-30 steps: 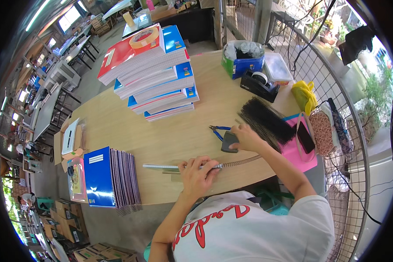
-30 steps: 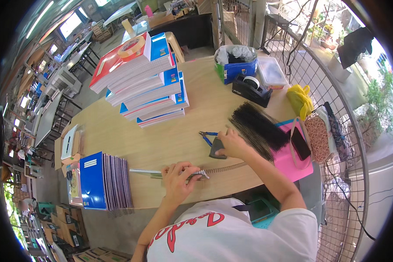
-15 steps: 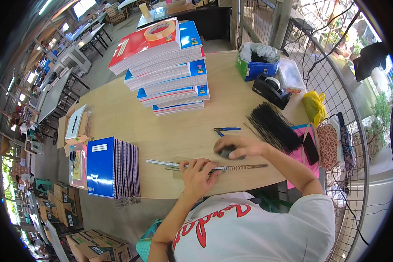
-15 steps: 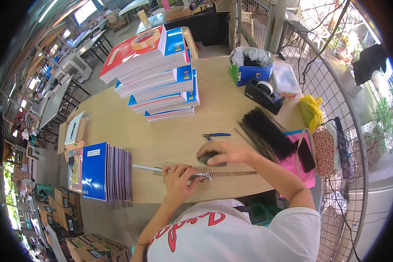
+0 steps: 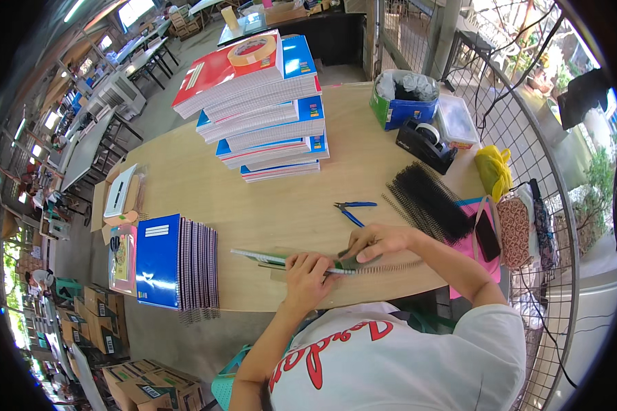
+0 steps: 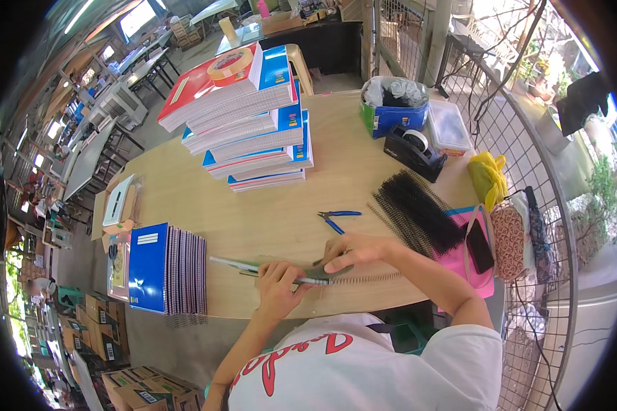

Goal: The person takes spiral notebooks from a stack, places each one on a desk, and uses a block to press or smooth the spiral binding before stacking them to the side.

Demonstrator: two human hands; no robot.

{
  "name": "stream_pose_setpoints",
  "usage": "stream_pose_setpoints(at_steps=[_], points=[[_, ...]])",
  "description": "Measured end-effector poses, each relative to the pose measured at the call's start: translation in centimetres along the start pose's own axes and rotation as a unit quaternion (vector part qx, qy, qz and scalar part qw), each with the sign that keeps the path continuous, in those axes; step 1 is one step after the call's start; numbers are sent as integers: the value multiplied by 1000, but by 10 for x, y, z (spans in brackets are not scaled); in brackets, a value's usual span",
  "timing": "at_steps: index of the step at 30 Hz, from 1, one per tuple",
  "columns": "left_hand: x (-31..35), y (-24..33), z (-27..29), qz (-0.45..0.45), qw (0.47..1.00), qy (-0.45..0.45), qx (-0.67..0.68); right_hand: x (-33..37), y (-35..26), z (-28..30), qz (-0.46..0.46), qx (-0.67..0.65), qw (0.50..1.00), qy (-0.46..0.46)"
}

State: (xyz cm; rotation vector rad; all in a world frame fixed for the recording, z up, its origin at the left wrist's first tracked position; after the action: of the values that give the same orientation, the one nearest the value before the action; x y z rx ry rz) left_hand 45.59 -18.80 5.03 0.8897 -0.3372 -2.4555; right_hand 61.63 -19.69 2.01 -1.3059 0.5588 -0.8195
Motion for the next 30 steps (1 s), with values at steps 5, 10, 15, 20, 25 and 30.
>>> stream_pose_setpoints(at_steps=[5,10,15,20,25,30], points=[[-5,-3,5,15,1000,3,4,1,-24,23,88,-133,986,39],[-1,1,6,5,1000,5,12,0,26,21,-124,175,976,45],[-6,4,12,18,1000,-1,-24,-6,-1,2,-17,53,998,17],[4,0,6,25,999,-18,-27,1,-8,-8,-1,-37,999,1],[-3,-2,7,5,1000,-5,-24,3,-2,23,-56,94,992,60],[-8,5,11,21,1000,-23,-3,2,-8,10,-43,57,995,64]])
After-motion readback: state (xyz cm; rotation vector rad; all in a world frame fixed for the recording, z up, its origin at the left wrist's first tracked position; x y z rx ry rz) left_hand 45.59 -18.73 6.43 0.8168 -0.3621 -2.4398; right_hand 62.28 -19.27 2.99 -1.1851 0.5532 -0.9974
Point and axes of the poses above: each hand's wrist, its own x-axis away from the middle knuckle, its own z-axis out of the back of the hand, y = z × x, the point moved 8 cm from there along -x, towards the middle knuckle, and after that the axes turned 1 degree about -z, right-handed, at the moved point
